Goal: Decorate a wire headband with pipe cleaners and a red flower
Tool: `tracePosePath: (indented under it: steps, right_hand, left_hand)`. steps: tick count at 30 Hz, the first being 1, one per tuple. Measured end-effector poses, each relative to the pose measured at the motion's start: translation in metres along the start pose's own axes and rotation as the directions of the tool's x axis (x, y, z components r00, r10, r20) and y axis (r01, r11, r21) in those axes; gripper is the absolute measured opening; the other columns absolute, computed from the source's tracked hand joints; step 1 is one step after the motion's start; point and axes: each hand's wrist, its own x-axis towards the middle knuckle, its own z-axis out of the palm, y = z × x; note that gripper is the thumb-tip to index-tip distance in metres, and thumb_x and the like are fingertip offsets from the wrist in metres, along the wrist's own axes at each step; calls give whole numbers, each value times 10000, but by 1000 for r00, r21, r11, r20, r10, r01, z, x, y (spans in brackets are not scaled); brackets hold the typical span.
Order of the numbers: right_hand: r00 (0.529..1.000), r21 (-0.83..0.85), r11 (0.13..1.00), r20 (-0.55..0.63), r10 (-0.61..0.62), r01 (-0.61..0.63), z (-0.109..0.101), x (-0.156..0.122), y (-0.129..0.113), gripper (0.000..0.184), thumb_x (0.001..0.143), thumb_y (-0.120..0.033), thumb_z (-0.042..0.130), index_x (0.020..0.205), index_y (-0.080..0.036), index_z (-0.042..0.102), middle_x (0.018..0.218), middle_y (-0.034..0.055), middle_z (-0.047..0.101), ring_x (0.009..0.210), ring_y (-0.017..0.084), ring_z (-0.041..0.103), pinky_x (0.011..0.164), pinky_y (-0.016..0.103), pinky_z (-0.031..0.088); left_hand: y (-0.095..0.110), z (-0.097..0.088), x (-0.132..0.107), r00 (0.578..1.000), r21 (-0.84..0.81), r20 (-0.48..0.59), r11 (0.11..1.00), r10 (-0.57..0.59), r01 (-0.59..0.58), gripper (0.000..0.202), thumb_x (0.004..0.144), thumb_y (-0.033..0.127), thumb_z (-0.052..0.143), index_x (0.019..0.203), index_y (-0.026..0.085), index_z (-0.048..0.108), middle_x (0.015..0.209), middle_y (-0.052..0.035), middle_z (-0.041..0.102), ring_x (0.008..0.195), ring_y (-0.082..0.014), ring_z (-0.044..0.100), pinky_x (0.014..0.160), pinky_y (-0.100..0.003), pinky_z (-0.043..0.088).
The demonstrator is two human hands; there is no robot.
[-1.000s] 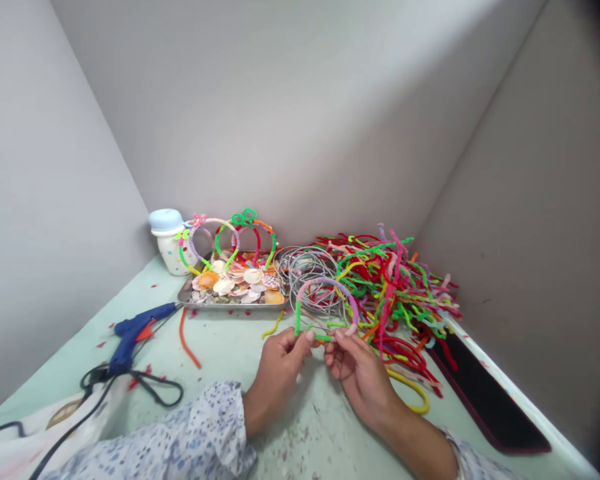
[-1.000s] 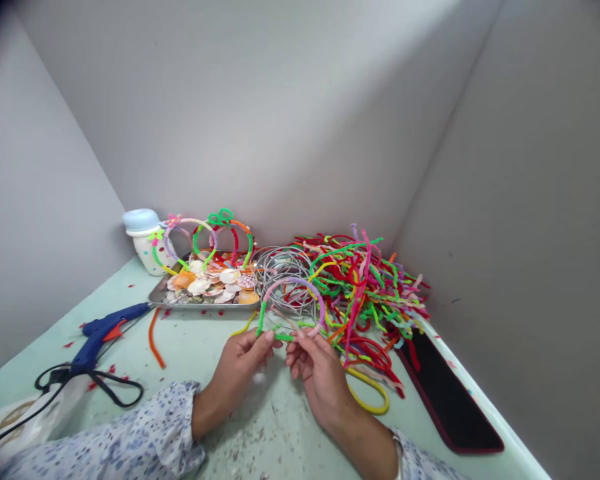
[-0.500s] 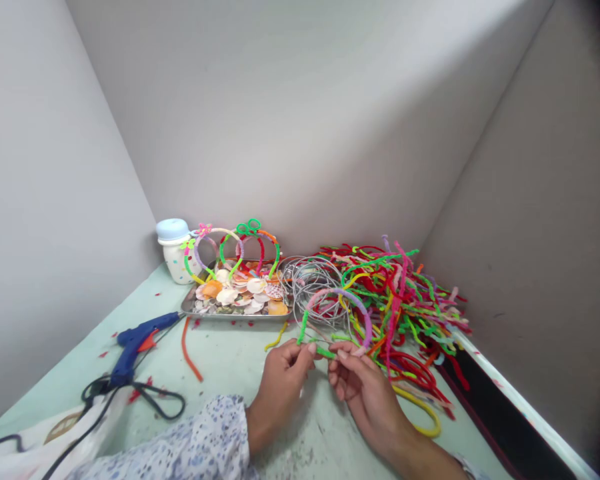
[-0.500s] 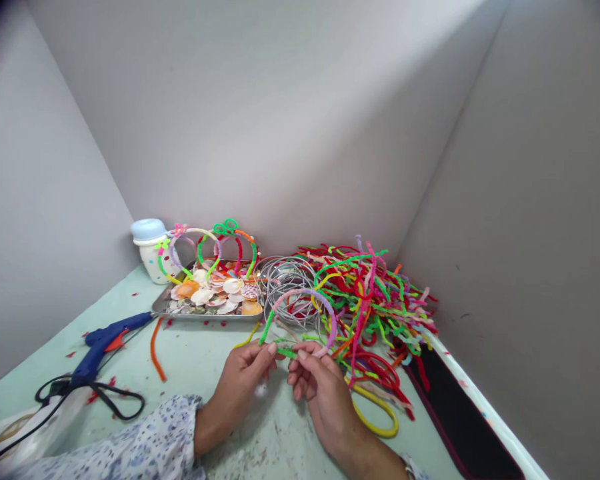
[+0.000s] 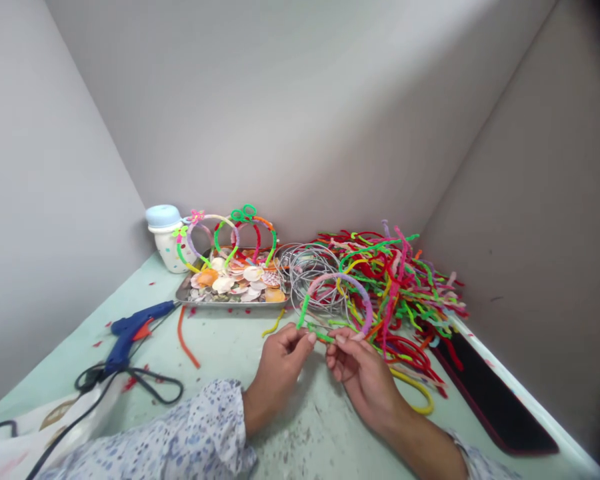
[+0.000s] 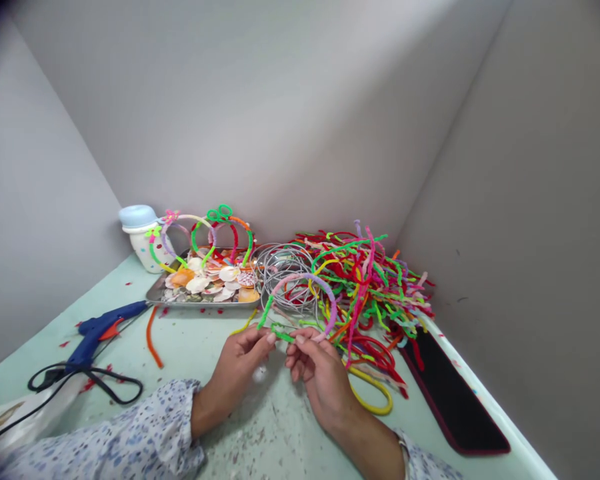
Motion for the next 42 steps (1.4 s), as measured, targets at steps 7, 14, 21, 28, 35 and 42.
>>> tracePosePath:
  steps: [7,14,21,28,35,42]
  right_hand:
    - [999,-5,1000,35,-10,10,0,-1,0,137,726,-259,688,793,-150,640,615,11,623,528,104,561,425,168,422]
    - [999,0,1000,46,6,-6,1,-2,-1,126,724,-261,692,772,-159,636,609,9,624,525,108,565,430,172,424]
    - [998,12,1000,69,-5,4,0,-3,-1,112,738,-242,681,789,-159,627,608,11,624,530,105,564,449,170,428]
    - [996,9,1000,88,-1,0,1,-5,-2,114,728,-239,687,779,-154,629,609,14,623,529,107,563,447,174,425]
    - [997,16,999,73,36,-37,1,-1,-2,119,733,-228,669,820,-150,642,623,15,628,536,110,568,450,180,426]
    - [994,4,996,62,94,-94,0,0,-2,121,716,-238,674,796,-149,653,631,18,634,548,118,573,436,187,410]
  left_hand:
    - [1,1,-3,999,47,-26,999,28,-27,263,821,360,569,673,147,612,649,-3,517,642,-134,447,614,-243,346]
    - [8,1,-5,998,64,-44,997,43,-41,272,824,371,558,669,154,615,651,-1,531,654,-145,462,629,-248,346]
    - [10,0,-5,996,76,-67,996,54,-49,226,809,341,587,685,155,619,654,0,528,644,-139,451,602,-244,342]
    - [10,-1,-8,995,73,-57,994,82,-77,171,813,311,587,765,152,630,738,-20,561,701,-150,486,629,-248,354]
    - [11,1,-4,997,-75,-69,997,-39,34,198,767,319,623,672,151,579,615,16,496,603,-120,427,572,-234,326]
    - [4,5,-5,975,-223,16,949,-223,221,283,757,382,622,609,153,547,524,41,441,494,-90,371,494,-226,297]
